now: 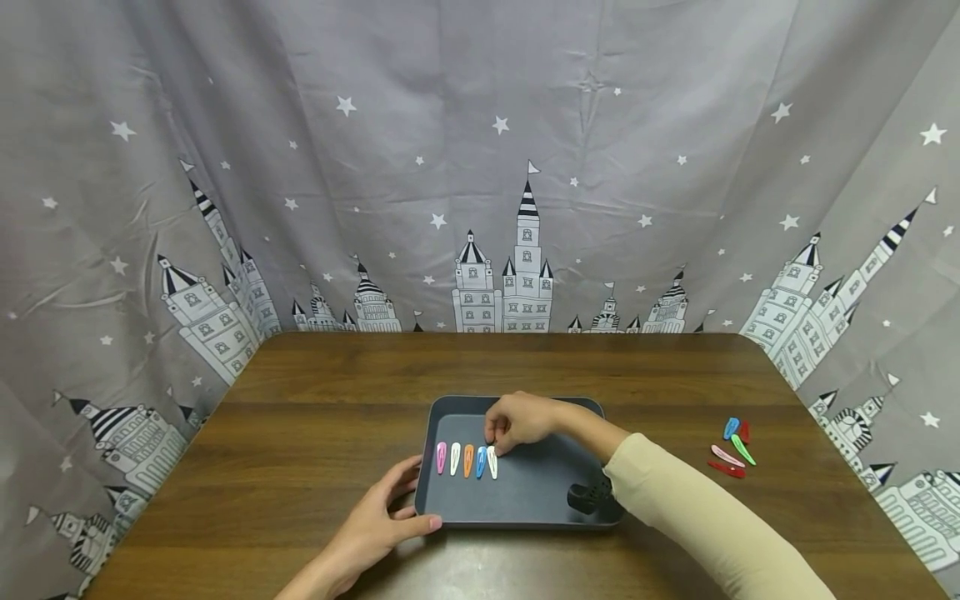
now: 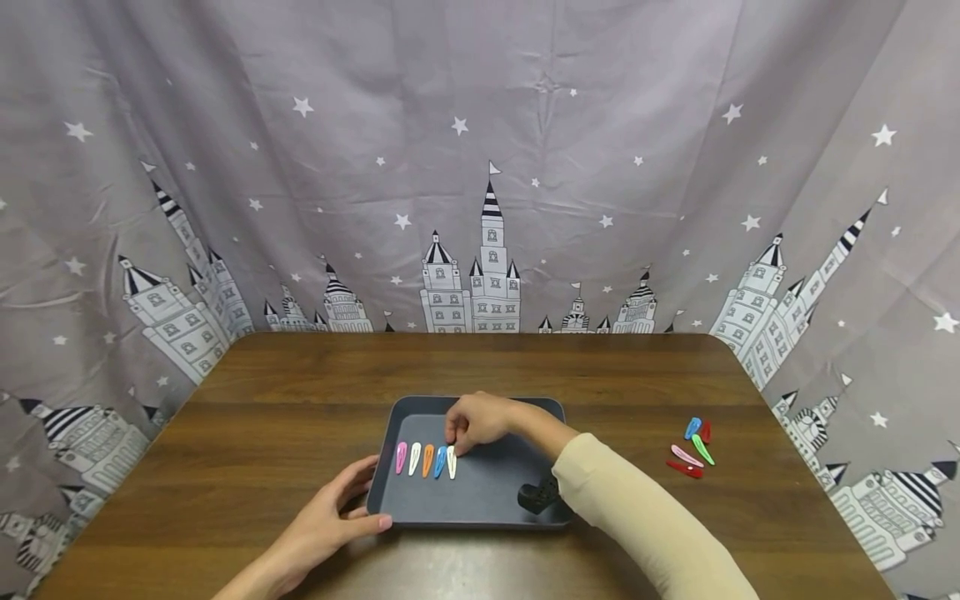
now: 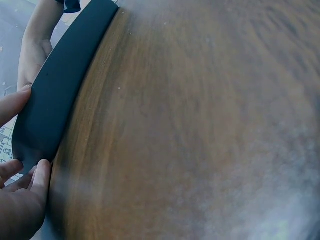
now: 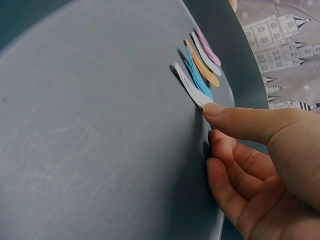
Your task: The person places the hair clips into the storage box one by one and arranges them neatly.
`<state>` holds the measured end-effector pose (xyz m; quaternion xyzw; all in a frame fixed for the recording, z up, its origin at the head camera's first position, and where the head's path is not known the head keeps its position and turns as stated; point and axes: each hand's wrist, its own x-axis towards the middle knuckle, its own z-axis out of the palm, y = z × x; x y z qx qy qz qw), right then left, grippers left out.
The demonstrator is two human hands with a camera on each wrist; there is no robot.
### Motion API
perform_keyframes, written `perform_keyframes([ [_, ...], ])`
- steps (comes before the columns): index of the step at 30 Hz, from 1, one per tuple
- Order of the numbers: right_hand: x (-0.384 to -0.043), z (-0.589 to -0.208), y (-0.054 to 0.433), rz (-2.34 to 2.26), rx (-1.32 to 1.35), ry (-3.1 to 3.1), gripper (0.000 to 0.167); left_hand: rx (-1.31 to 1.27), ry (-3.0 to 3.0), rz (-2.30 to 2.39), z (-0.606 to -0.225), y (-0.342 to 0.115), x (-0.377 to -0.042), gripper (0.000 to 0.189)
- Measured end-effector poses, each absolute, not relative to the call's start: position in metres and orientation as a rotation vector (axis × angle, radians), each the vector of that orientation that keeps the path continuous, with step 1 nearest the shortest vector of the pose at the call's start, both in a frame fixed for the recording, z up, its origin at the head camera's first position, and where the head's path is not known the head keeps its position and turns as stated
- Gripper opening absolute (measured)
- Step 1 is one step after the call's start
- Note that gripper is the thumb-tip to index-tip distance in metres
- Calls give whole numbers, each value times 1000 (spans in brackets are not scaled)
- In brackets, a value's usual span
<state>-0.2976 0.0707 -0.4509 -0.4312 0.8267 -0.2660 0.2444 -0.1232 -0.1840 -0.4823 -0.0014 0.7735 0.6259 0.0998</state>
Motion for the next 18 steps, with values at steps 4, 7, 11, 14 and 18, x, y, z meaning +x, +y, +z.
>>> perform_keyframes([
  [4, -297, -450, 72, -724, -1189, 2257, 10, -1, 2285, 1853, -483, -184, -124, 89],
  [7, -296, -450, 73, -715, -1187, 2261, 11, 10, 2278, 1859, -483, -185, -124, 89],
  [11, -296, -449, 70, -708, -1177, 2263, 13, 15, 2269, 1869, -482, -187, -123, 88],
  [14, -296, -448, 69, -708, -1186, 2254, 12, 13, 2269, 1869, -482, -188, -122, 88],
  [18, -295, -443, 75, -717, -1183, 2248, 10, 24, 2263, 1859, -480, -188, -121, 90],
])
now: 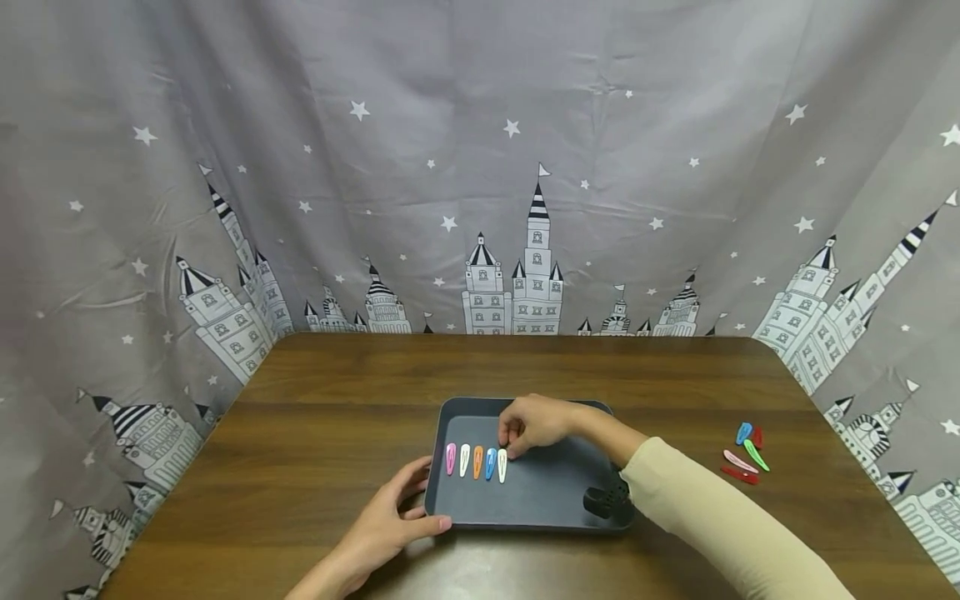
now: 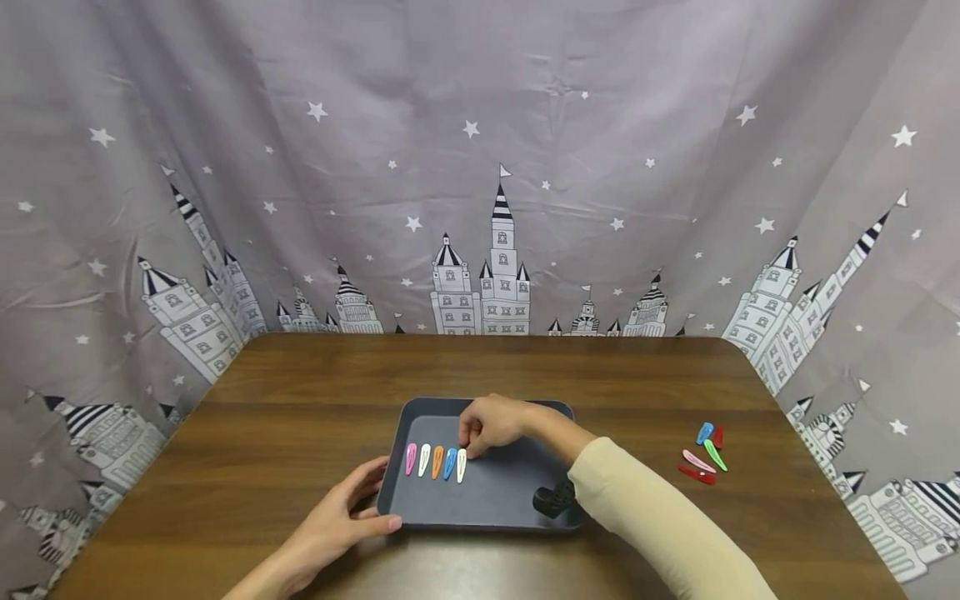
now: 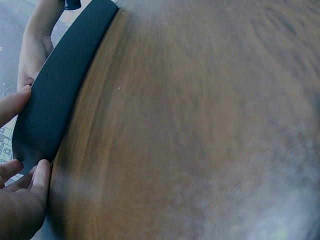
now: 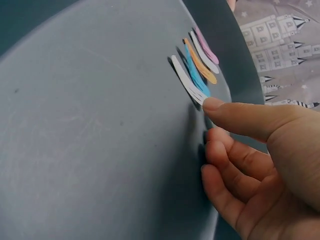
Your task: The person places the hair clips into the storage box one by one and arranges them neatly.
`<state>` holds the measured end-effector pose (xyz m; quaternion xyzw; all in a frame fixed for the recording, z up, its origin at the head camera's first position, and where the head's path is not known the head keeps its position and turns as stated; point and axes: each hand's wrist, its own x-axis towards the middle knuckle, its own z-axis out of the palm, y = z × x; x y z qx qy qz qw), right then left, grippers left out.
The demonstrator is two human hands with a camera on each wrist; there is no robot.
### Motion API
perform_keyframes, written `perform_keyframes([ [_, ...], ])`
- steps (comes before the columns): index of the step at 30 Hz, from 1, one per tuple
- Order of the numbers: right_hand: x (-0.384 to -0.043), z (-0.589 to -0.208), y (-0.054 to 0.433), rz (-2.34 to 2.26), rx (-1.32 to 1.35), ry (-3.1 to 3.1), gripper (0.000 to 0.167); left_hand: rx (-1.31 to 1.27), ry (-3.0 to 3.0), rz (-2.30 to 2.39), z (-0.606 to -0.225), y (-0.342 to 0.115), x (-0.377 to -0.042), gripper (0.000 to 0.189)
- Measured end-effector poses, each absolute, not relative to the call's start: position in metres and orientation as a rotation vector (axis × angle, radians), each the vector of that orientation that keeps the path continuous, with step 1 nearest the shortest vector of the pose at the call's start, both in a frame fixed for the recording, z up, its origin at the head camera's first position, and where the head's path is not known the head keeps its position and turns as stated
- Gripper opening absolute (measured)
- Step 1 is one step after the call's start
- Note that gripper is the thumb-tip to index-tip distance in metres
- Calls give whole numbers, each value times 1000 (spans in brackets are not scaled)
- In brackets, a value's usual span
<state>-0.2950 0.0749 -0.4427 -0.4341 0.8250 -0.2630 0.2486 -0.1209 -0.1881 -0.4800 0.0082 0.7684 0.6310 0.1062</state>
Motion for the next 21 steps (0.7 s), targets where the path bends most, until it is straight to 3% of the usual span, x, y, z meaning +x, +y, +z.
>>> perform_keyframes([
  [21, -298, -408, 146, -765, -1172, 2321, 16, 53, 2273, 1886, -484, -186, -121, 88],
])
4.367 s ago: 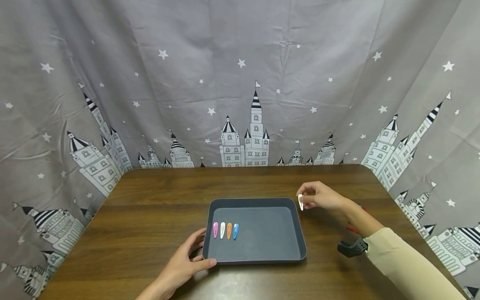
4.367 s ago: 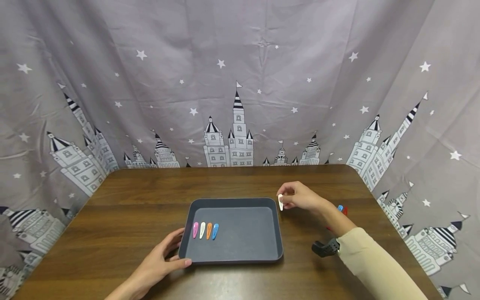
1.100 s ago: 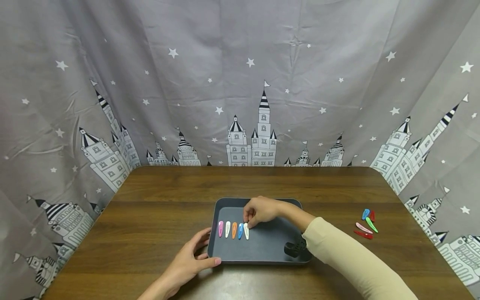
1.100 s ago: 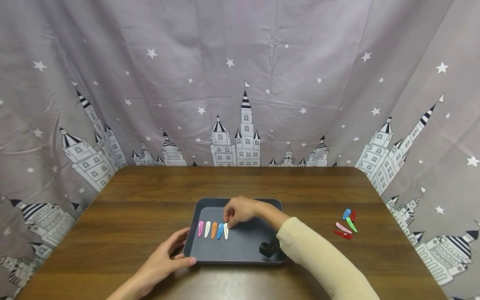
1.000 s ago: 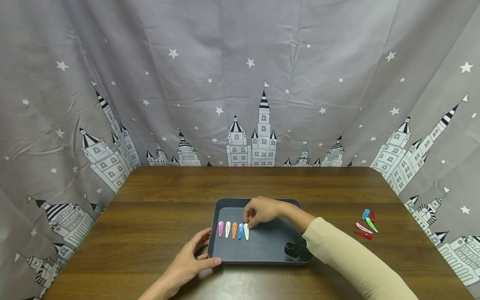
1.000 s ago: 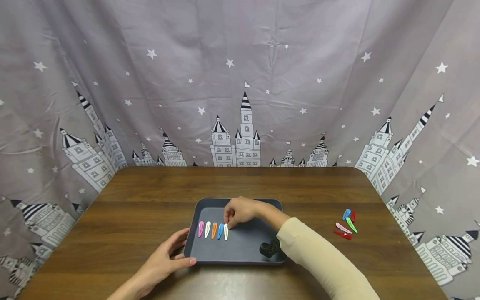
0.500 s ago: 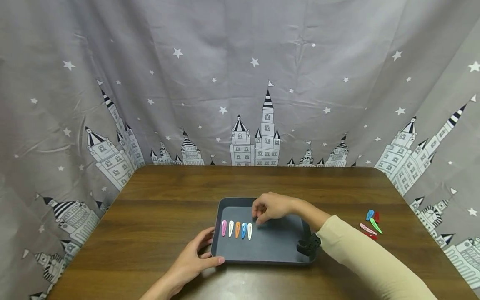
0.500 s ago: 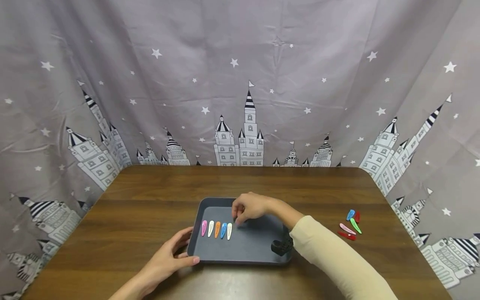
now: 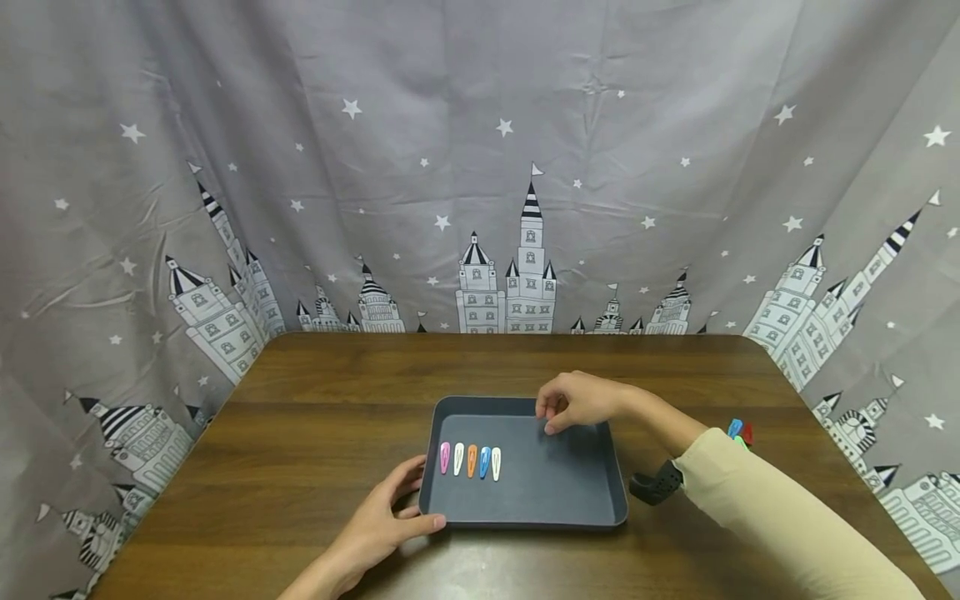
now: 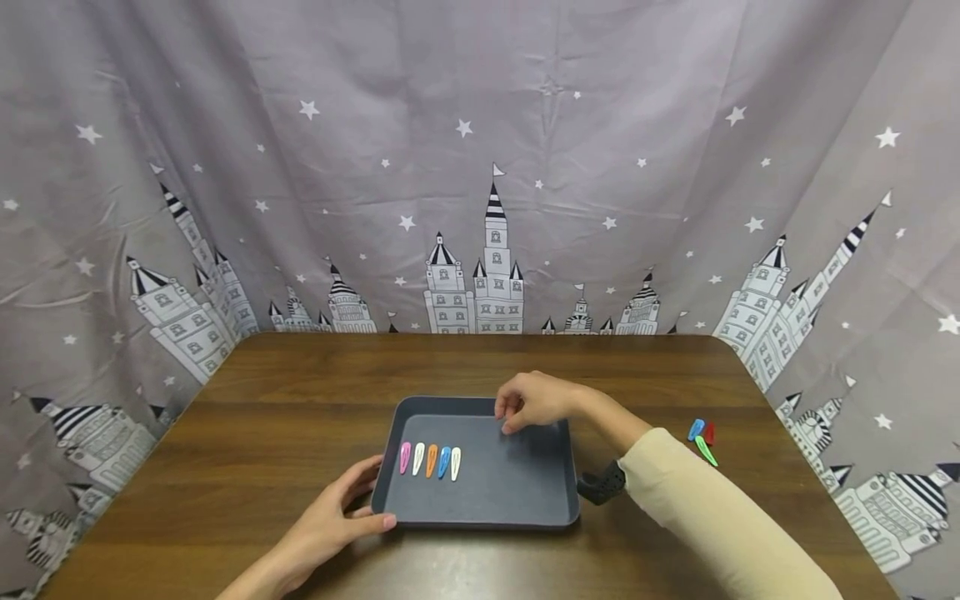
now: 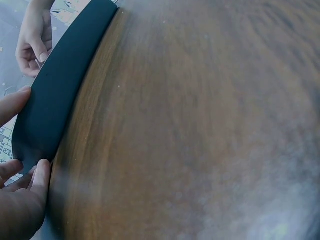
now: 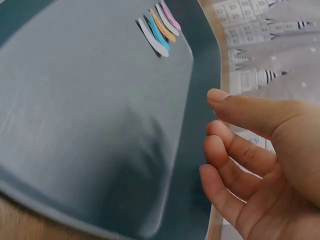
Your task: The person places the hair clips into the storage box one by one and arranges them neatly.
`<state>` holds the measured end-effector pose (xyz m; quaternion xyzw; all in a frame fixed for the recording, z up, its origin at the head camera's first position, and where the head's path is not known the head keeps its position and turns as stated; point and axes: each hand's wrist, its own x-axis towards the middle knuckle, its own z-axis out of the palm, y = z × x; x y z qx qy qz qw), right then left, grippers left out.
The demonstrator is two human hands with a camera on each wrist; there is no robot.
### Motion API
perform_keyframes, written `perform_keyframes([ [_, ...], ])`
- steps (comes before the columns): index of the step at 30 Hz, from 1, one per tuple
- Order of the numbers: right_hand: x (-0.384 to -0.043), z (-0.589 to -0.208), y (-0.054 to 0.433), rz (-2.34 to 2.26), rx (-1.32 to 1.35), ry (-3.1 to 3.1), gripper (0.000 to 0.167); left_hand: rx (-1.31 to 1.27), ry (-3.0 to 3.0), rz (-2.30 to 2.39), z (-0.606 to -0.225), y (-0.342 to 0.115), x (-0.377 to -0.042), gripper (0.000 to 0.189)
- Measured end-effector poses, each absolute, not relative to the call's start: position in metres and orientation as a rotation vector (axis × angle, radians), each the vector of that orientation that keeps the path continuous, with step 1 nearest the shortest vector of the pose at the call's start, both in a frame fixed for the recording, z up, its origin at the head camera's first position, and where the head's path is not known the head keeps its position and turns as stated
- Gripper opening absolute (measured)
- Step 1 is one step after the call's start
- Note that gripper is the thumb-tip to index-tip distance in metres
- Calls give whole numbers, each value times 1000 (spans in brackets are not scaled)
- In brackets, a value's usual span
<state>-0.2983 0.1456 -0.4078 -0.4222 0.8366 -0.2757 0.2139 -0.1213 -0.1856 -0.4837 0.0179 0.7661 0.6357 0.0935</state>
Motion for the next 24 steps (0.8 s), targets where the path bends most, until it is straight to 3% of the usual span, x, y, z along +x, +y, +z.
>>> perform_keyframes([
  [24, -298, -395, 230, -916, -1034, 2387, 16, 56, 2272, 1888, -484, -185, -123, 86],
])
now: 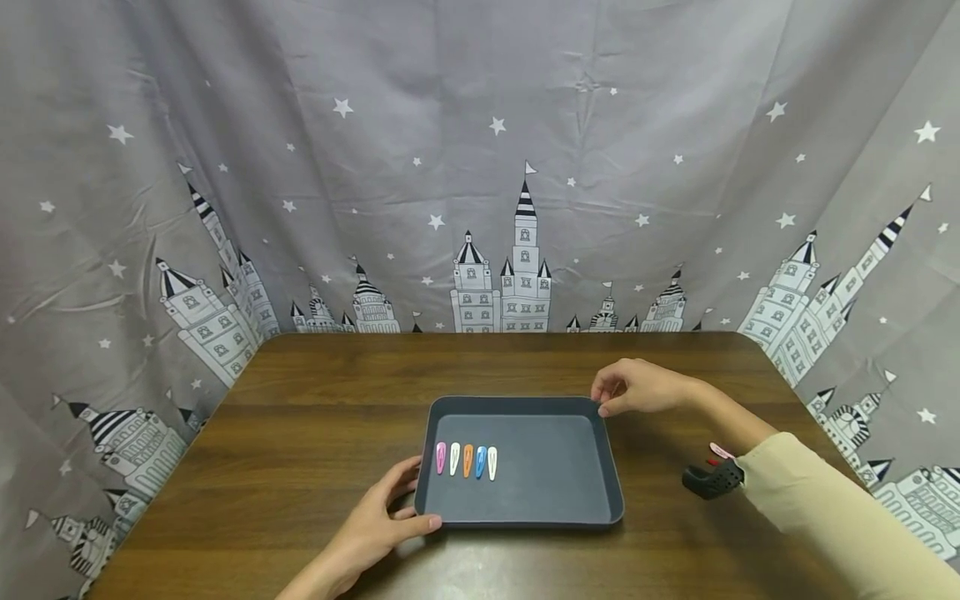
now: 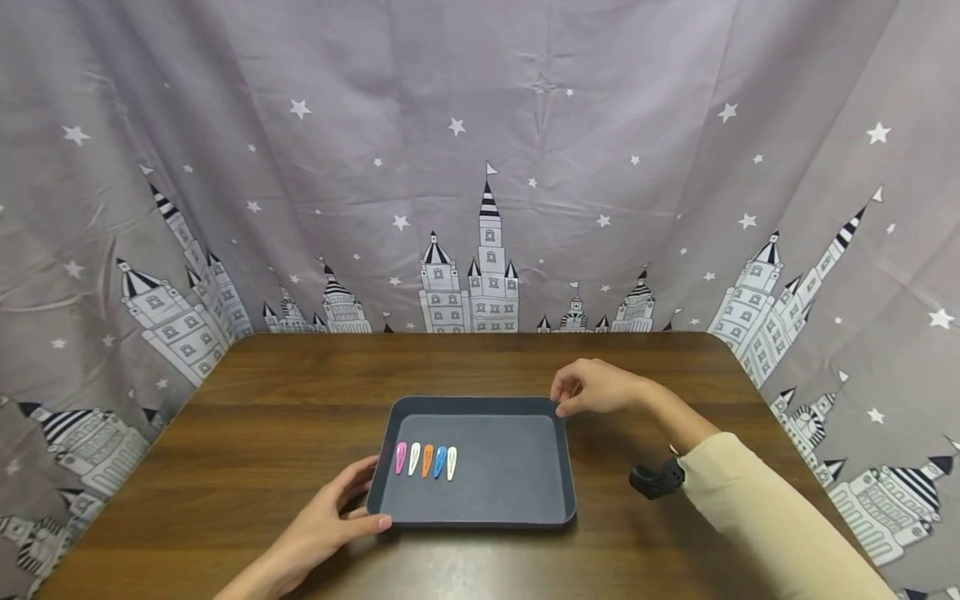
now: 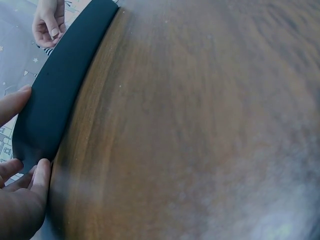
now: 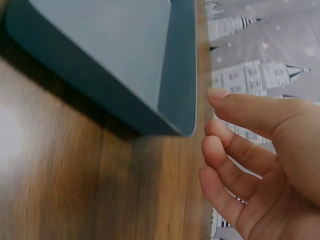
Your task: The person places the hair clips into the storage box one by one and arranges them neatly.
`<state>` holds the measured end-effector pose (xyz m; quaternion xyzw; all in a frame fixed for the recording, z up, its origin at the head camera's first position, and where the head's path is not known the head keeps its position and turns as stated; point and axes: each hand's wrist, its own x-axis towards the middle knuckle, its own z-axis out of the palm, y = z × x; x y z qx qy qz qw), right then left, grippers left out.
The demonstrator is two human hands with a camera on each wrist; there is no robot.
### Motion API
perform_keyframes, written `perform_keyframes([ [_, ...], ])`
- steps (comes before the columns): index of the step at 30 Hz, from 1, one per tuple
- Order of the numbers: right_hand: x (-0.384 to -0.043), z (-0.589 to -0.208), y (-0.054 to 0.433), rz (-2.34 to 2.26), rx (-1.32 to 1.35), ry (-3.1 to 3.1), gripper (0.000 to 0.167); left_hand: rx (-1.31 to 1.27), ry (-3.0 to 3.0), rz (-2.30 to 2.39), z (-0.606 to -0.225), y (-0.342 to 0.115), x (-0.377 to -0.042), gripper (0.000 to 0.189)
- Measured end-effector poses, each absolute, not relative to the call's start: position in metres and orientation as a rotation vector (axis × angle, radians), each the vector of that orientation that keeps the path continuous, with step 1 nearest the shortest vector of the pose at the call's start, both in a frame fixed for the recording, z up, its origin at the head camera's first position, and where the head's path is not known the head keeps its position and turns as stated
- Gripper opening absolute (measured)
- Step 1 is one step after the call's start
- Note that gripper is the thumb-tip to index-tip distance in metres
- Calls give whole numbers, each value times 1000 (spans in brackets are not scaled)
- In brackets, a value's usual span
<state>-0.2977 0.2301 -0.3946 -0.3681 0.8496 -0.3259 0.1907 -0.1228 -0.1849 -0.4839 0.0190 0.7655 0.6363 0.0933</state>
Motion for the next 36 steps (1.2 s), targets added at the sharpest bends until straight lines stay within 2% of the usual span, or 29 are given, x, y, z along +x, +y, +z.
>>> perform_keyframes([
  [12, -297, -393, 280, -936, -818, 2463, 17, 45, 2293, 1878, -483, -185, -123, 87],
  [36, -286, -422, 377, -1134, -442, 2464, 26, 23, 2295, 1861, -483, -183, -123, 88],
])
